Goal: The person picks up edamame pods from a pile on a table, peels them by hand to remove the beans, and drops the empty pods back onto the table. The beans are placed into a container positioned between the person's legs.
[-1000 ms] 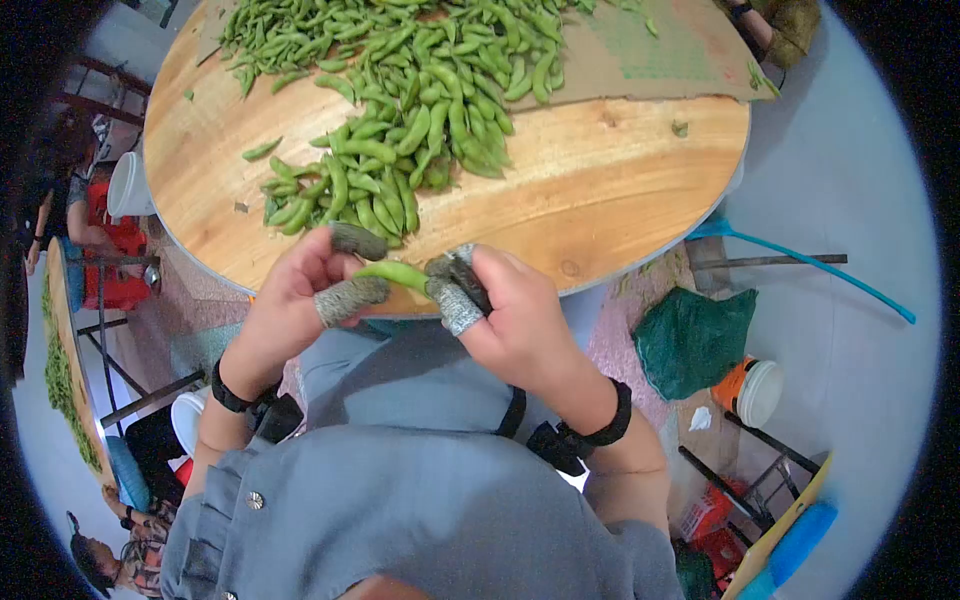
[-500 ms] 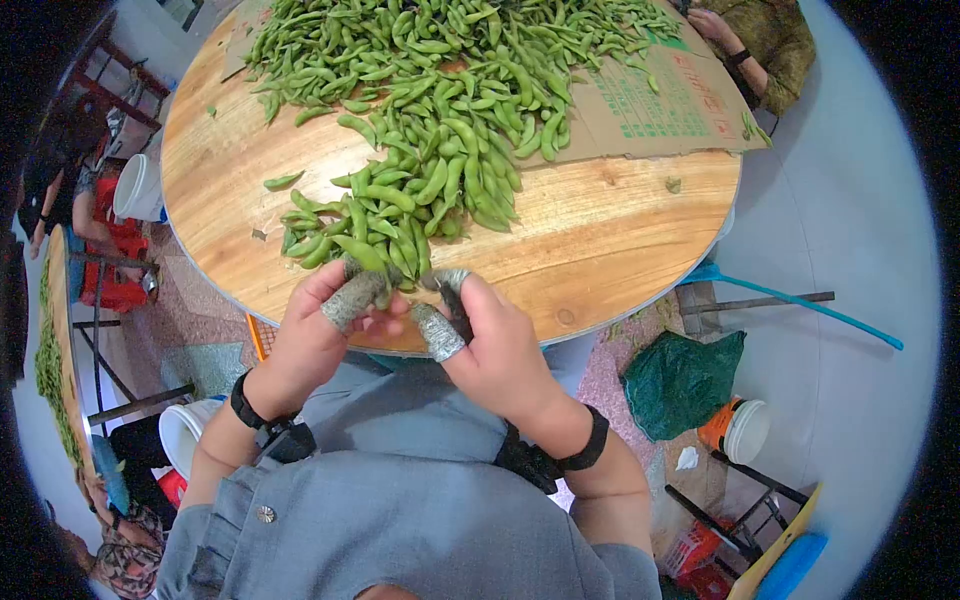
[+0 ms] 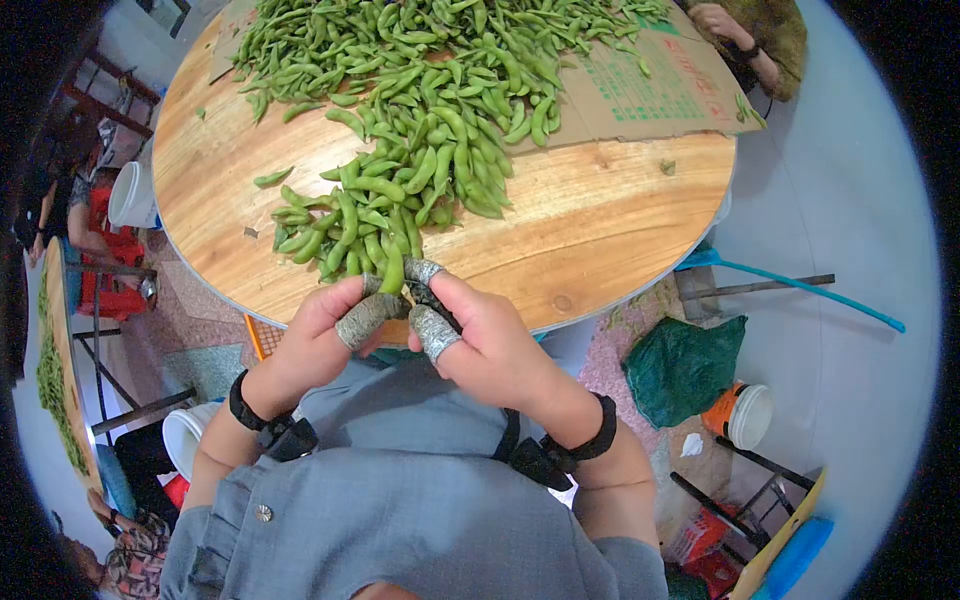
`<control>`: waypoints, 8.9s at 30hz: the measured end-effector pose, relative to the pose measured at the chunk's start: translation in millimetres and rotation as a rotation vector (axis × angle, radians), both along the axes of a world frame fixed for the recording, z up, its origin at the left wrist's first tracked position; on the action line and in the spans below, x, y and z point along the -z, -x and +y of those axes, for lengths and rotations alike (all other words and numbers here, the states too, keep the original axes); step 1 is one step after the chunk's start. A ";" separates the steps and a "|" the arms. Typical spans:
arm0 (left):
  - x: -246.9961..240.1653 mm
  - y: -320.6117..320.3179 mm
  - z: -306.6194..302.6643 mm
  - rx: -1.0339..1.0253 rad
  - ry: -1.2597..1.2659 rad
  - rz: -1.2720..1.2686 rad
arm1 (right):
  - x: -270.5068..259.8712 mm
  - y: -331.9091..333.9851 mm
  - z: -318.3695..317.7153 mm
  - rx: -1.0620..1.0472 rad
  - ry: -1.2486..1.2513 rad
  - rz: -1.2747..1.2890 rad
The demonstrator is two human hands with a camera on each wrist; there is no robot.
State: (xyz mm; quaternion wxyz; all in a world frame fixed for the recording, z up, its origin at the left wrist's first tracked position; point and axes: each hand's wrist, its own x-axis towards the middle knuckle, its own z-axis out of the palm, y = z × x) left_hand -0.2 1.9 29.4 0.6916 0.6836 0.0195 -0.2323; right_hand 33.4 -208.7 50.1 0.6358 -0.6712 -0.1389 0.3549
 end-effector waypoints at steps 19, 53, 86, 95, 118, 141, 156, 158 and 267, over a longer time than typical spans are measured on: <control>5.8 1.5 6.3 0.023 0.736 0.348 | 4.8 2.2 -9.0 0.067 -0.423 0.739; 12.4 4.6 -3.5 0.041 -0.623 -0.697 | 3.9 11.3 6.3 0.145 -0.289 0.568; -5.9 28.1 26.8 0.093 -0.382 -0.368 | 35.0 -2.0 8.0 0.062 0.248 -0.949; 35.9 92.7 145.6 -0.868 -0.777 -0.356 | 35.5 11.5 17.1 -0.284 0.373 -0.982; 28.6 101.5 162.3 -0.453 -1.506 -0.544 | 34.5 26.1 4.4 -0.003 0.229 -0.285; 25.8 10.9 -1.4 -0.342 -1.038 -0.661 | 12.1 24.0 2.5 -0.422 0.074 -0.530; -8.3 16.6 3.9 -0.032 0.247 0.130 | 29.1 0.9 8.4 0.109 -0.131 0.211; 6.0 13.7 8.8 0.046 0.362 0.234 | 30.1 -0.4 8.5 0.082 -0.197 0.059; 4.4 -54.3 -28.8 -0.034 -0.670 -1.057 | 22.8 -39.3 -7.4 0.457 0.068 -0.257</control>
